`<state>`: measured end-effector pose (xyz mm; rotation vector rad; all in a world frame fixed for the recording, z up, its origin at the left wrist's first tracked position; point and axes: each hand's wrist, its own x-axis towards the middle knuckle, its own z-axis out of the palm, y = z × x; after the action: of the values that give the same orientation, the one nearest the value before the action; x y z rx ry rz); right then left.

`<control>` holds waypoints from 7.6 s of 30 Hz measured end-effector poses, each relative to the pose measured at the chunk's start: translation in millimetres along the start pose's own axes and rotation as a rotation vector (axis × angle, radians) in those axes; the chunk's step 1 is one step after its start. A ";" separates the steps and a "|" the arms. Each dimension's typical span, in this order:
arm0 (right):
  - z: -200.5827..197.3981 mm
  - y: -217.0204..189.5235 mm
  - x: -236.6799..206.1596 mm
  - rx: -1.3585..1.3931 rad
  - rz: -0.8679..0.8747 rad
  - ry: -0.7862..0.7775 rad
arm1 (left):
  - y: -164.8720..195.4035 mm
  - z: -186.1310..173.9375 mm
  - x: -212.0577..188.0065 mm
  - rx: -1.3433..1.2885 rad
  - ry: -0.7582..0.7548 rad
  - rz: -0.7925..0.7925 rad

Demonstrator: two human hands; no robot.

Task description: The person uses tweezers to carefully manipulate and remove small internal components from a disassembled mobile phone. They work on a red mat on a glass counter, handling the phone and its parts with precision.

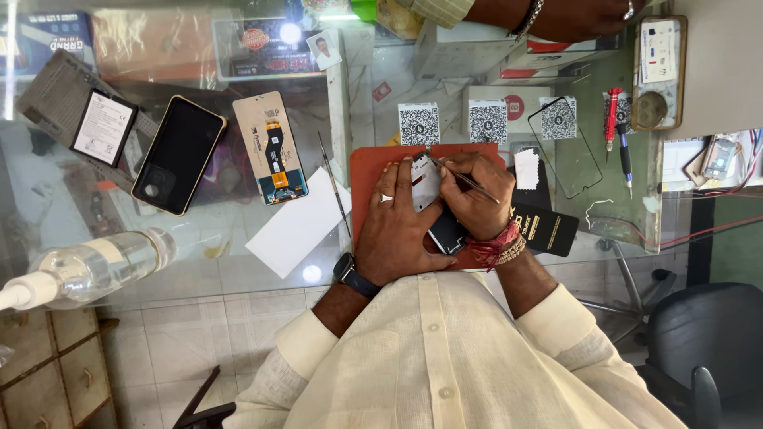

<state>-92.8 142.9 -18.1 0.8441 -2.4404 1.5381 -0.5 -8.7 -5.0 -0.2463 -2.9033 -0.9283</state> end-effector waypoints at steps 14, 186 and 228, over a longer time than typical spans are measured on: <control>-0.1 -0.5 4.8 -0.032 0.015 -0.020 | -0.6 1.5 3.4 0.008 -0.018 0.001; -38.1 -10.4 -57.5 0.115 0.222 0.022 | 11.7 1.8 -10.6 0.015 0.027 -0.017; -67.0 -17.4 -39.7 -0.340 -0.451 -0.200 | 18.3 8.6 -16.2 0.004 0.087 -0.021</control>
<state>-62.5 210.6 11.3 1.4014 -2.3158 0.8909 18.4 9.0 -3.6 -0.1715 -2.8333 -0.9121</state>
